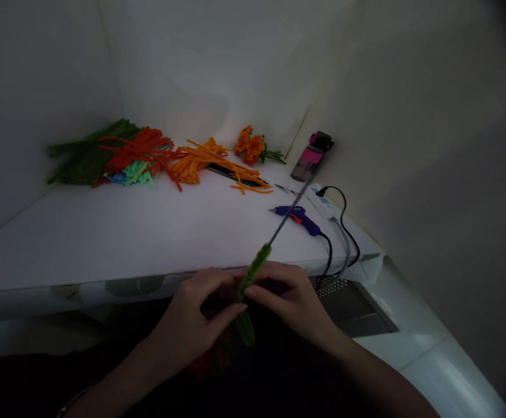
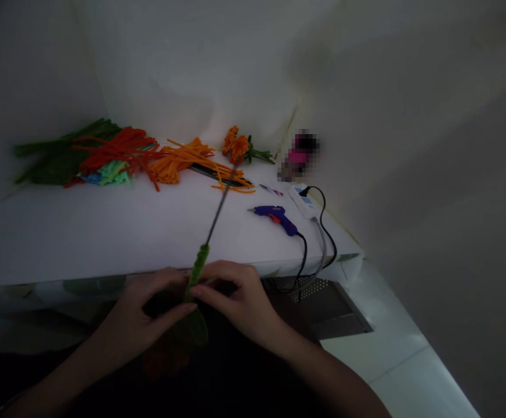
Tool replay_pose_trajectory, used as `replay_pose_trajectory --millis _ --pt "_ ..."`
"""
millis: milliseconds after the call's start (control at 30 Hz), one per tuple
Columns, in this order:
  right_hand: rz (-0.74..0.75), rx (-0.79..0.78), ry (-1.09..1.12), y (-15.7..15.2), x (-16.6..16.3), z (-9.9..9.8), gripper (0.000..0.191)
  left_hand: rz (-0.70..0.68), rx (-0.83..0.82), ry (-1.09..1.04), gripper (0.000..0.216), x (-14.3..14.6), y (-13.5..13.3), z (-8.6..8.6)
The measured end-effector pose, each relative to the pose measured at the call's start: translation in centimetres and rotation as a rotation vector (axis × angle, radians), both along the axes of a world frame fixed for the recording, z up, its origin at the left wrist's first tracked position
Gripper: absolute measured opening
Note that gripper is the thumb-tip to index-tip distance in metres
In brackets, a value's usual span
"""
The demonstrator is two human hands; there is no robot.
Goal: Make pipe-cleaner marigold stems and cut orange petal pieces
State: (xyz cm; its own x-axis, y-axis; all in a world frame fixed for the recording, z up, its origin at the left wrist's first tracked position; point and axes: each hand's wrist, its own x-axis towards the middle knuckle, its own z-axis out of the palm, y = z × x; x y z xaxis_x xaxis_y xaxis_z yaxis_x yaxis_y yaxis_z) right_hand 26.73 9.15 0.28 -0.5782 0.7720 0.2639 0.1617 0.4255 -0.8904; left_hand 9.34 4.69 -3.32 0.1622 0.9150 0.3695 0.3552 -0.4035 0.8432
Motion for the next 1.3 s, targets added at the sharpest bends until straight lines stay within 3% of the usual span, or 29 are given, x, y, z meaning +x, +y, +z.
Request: replay_pose_trajectory --millis 200,500,633,733,867,967,1100,1200,1300 --pt "0.022 0.007 0.083 -0.4 -0.9 -0.3 0.008 -0.161 -0.070 -0.114 0.011 -0.3 0.4 0.3" --pt "0.044 -0.079 0.026 0.5 -1.6 -0.5 0.008 -0.160 -0.167 -0.119 0.017 -0.8 0.4 0.0" --pt "0.010 -0.132 0.053 0.6 -2.1 -1.3 0.011 -0.230 -0.238 -0.230 0.019 -0.9 0.3 -0.4" --pt "0.017 -0.147 0.073 0.6 -2.4 -1.7 0.012 -0.201 -0.268 -0.286 0.023 -0.8 0.2 -0.9" --pt "0.039 -0.157 0.118 0.9 -2.8 -1.1 0.018 -0.141 -0.267 -0.253 0.027 -1.0 -0.1 -1.2" --pt "0.025 -0.125 0.117 1.0 -3.5 -0.6 0.017 -0.172 -0.266 -0.279 0.022 -1.5 -0.5 -1.0" --pt "0.030 -0.052 0.107 0.9 -5.0 -0.3 0.011 -0.226 -0.300 -0.562 0.017 -1.9 -0.8 -1.0" --pt "0.153 0.004 0.085 1.6 -6.5 0.3 0.013 -0.153 -0.340 -0.822 0.025 -1.8 -0.5 -1.9" --pt "0.257 0.056 0.034 4.2 -8.9 1.1 0.024 -0.073 -0.366 -1.048 0.031 -1.8 -0.4 -3.2"
